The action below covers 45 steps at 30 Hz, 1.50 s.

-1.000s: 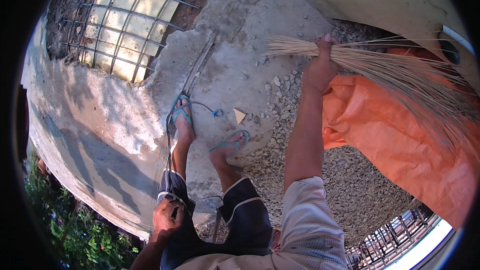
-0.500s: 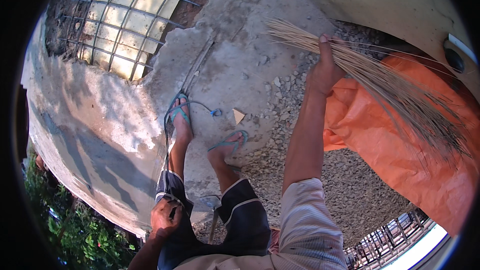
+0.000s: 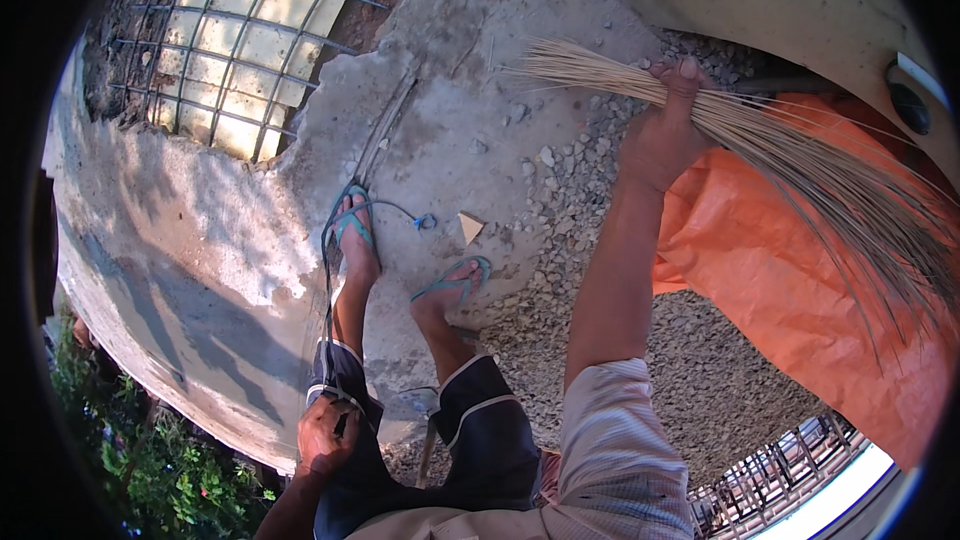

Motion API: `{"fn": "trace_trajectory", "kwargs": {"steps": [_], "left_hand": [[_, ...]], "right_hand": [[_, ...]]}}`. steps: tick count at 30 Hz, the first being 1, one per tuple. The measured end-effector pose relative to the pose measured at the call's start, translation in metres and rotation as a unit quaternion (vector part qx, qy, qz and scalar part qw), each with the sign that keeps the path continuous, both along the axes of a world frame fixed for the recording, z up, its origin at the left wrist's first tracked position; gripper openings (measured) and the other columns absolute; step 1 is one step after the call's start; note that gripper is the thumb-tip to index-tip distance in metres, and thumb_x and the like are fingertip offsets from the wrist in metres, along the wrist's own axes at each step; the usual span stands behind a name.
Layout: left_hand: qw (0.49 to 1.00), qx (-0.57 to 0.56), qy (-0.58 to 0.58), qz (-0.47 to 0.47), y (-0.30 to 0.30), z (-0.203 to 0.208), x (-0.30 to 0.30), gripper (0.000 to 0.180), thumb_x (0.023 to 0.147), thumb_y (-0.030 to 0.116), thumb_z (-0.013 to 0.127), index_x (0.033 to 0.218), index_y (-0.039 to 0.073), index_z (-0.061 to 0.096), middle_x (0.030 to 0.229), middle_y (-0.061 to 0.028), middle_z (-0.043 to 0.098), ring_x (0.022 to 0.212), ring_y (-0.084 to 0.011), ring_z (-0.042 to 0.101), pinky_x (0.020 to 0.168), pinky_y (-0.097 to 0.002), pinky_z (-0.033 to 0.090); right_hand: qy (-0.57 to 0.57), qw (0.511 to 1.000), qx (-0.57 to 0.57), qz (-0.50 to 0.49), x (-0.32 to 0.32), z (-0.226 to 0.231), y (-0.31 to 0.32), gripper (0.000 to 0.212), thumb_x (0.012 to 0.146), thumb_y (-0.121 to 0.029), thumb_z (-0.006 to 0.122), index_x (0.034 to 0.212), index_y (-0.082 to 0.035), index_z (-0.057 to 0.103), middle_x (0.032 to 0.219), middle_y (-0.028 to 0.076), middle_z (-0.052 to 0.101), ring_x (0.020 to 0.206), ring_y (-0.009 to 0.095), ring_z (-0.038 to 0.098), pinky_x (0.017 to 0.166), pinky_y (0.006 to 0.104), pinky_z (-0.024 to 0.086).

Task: The person wraps blue tape around a bundle of sticks to secure them together.

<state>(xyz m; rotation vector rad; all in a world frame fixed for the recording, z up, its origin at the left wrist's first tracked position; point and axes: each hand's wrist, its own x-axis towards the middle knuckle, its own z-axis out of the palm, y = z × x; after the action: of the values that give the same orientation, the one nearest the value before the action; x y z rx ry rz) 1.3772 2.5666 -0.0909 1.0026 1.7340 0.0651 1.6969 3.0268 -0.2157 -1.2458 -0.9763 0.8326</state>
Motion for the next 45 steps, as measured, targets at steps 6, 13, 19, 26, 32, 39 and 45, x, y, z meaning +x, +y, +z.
{"fn": "trace_trajectory", "kwargs": {"steps": [6,13,19,26,32,39,45], "left_hand": [[1.000,0.014,0.001,-0.011,-0.002,-0.002,0.000,0.013,0.077,0.010,0.076,0.089,0.006,0.072,0.093,-0.0135,0.071,0.086,-0.0356,0.071,0.079,-0.0429,0.057],[1.000,0.012,-0.001,-0.005,-0.002,0.000,0.002,0.013,0.077,0.010,0.076,0.088,0.006,0.072,0.092,-0.0134,0.070,0.085,-0.0355,0.070,0.077,-0.0430,0.057],[1.000,0.005,0.004,0.006,-0.004,-0.002,0.006,0.013,0.076,0.010,0.076,0.088,0.006,0.071,0.093,-0.0134,0.070,0.086,-0.0357,0.070,0.077,-0.0440,0.057],[1.000,0.017,0.010,-0.004,-0.009,-0.002,0.009,0.014,0.075,0.009,0.076,0.088,0.006,0.071,0.094,-0.0140,0.070,0.084,-0.0365,0.070,0.076,-0.0445,0.057],[1.000,0.016,0.006,-0.006,-0.010,-0.002,0.009,0.013,0.076,0.010,0.076,0.088,0.006,0.071,0.093,-0.0133,0.070,0.084,-0.0355,0.070,0.076,-0.0437,0.057],[1.000,0.014,0.014,-0.012,-0.011,-0.005,0.009,0.012,0.077,0.012,0.077,0.087,0.007,0.072,0.094,-0.0114,0.071,0.084,-0.0347,0.071,0.077,-0.0442,0.057],[1.000,0.012,0.018,-0.004,-0.011,-0.002,0.010,0.012,0.077,0.012,0.077,0.087,0.006,0.072,0.093,-0.0116,0.071,0.085,-0.0347,0.071,0.077,-0.0437,0.058]], "right_hand": [[-0.090,0.995,-0.031,-0.002,0.001,-0.005,-0.004,0.018,0.092,-0.011,0.075,0.095,-0.003,0.059,0.089,0.011,0.068,0.085,0.021,0.065,0.089,0.0412,0.054],[-0.052,0.997,-0.054,-0.026,-0.002,-0.024,-0.013,0.021,0.094,-0.013,0.074,0.095,-0.002,0.057,0.093,0.015,0.070,0.088,0.021,0.068,0.089,0.0356,0.053],[-0.015,1.000,0.003,-0.015,0.007,0.010,-0.007,0.030,0.096,-0.023,0.074,0.090,-0.003,0.053,0.075,0.007,0.051,0.076,0.020,0.056,0.091,0.0448,0.053],[-0.081,0.996,0.004,-0.024,0.000,0.032,-0.012,0.031,0.095,-0.025,0.074,0.092,-0.001,0.055,0.080,0.010,0.060,0.082,0.021,0.062,0.090,0.0405,0.052],[-0.094,0.995,-0.045,-0.009,0.010,-0.025,-0.012,0.031,0.095,-0.026,0.074,0.095,0.001,0.057,0.093,0.015,0.069,0.087,0.021,0.065,0.092,0.0368,0.051],[-0.061,0.997,-0.032,-0.041,0.010,-0.006,-0.008,0.031,0.095,-0.023,0.074,0.099,0.000,0.054,0.086,0.012,0.062,0.084,0.022,0.064,0.091,0.0411,0.053],[-0.072,0.995,-0.046,-0.055,-0.012,0.044,-0.018,0.030,0.095,-0.024,0.075,0.094,0.000,0.056,0.078,0.010,0.060,0.083,0.024,0.063,0.091,0.0438,0.052]]}}
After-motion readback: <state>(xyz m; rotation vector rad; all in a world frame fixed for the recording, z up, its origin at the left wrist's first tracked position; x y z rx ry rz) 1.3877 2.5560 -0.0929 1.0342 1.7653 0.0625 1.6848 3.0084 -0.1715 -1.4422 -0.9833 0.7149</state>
